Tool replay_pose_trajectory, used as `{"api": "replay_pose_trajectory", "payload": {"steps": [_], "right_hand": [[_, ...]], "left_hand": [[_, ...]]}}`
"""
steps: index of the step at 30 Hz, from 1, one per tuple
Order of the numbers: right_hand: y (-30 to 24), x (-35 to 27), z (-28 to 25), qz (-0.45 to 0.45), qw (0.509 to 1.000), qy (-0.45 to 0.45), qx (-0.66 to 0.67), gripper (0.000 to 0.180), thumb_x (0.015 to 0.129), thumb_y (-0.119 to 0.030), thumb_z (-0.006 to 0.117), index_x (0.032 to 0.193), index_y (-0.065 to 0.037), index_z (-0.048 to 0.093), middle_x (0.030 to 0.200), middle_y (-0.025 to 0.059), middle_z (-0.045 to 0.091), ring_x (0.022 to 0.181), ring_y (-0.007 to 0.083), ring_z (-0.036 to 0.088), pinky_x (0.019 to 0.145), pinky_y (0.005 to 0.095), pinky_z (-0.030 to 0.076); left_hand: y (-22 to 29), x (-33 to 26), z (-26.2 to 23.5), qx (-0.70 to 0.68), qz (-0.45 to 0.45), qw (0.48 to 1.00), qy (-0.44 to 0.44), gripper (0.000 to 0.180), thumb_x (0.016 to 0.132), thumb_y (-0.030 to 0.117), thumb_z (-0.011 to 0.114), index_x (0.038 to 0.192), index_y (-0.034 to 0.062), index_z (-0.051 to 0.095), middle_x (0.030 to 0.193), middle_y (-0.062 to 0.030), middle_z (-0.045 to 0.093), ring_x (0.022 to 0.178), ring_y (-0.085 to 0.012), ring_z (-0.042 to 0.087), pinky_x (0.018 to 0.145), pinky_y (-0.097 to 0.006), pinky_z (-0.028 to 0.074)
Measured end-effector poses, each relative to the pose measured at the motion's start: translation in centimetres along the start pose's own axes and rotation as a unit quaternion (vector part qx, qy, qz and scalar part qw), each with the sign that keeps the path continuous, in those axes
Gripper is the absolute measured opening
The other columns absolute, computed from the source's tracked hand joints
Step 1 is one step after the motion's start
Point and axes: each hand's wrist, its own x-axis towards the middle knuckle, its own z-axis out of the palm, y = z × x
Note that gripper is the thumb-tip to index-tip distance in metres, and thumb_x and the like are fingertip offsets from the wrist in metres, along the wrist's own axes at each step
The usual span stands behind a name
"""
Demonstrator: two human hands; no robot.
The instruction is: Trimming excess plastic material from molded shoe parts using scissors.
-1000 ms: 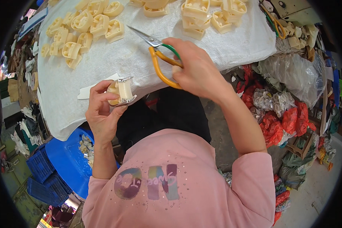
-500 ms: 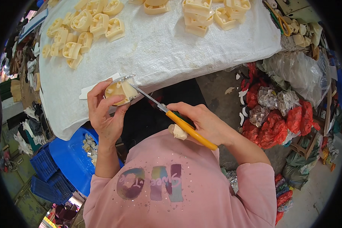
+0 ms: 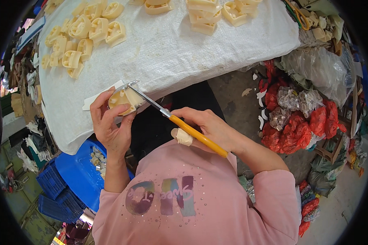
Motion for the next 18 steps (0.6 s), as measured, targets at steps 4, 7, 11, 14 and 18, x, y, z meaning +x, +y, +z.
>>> {"api": "replay_pose_trajectory", "payload": {"steps": [4, 7, 11, 14, 18], "right_hand": [[0.8, 0.0, 0.3, -0.009, 1.000, -0.003, 0.005, 0.042, 0.083, -0.021, 0.065, 0.119, -0.006, 0.052, 0.077, 0.0075, 0.060, 0.065, 0.0132, 0.055, 0.062, 0.0252, 0.042], [0.2, 0.0, 0.3, -0.011, 1.000, -0.006, 0.012, 0.040, 0.083, -0.022, 0.065, 0.118, -0.006, 0.052, 0.079, 0.0079, 0.060, 0.065, 0.0145, 0.056, 0.062, 0.0258, 0.043], [-0.1, -0.2, 0.4, -0.016, 1.000, -0.003, -0.016, 0.037, 0.084, -0.021, 0.065, 0.116, -0.006, 0.052, 0.079, 0.0081, 0.060, 0.063, 0.0172, 0.057, 0.060, 0.0261, 0.044], [-0.2, -0.3, 0.2, 0.024, 1.000, -0.016, 0.006, 0.039, 0.082, -0.021, 0.066, 0.115, -0.006, 0.052, 0.081, 0.0088, 0.061, 0.063, 0.0170, 0.058, 0.060, 0.0256, 0.044], [-0.5, -0.8, -0.4, 0.056, 0.997, -0.047, 0.034, 0.044, 0.079, -0.019, 0.068, 0.117, -0.005, 0.052, 0.085, 0.0110, 0.062, 0.066, 0.0213, 0.061, 0.062, 0.0269, 0.045]], "left_hand": [[0.0, 0.0, 0.1, -0.010, -0.004, 1.000, 0.004, 0.026, 0.066, -0.006, 0.074, 0.087, 0.0059, 0.065, 0.118, -0.0124, 0.049, 0.115, -0.0297, 0.052, 0.097, -0.041, 0.045], [0.1, 0.1, 0.1, -0.011, -0.003, 1.000, 0.005, 0.026, 0.066, -0.007, 0.074, 0.087, 0.0056, 0.064, 0.119, -0.0123, 0.049, 0.115, -0.0299, 0.052, 0.098, -0.041, 0.044], [0.2, -0.1, 0.2, -0.005, -0.019, 1.000, 0.000, 0.026, 0.067, -0.006, 0.074, 0.087, 0.0053, 0.064, 0.119, -0.0119, 0.048, 0.114, -0.0298, 0.052, 0.098, -0.040, 0.044], [0.1, -0.2, 0.2, -0.019, -0.024, 1.000, 0.000, 0.025, 0.067, -0.005, 0.075, 0.088, 0.0051, 0.064, 0.120, -0.0119, 0.048, 0.114, -0.0294, 0.052, 0.097, -0.039, 0.043], [-0.1, 0.2, -0.2, -0.028, -0.061, 0.997, 0.028, 0.024, 0.065, -0.003, 0.077, 0.084, 0.0061, 0.065, 0.116, -0.0124, 0.051, 0.112, -0.0288, 0.054, 0.092, -0.037, 0.047]]}}
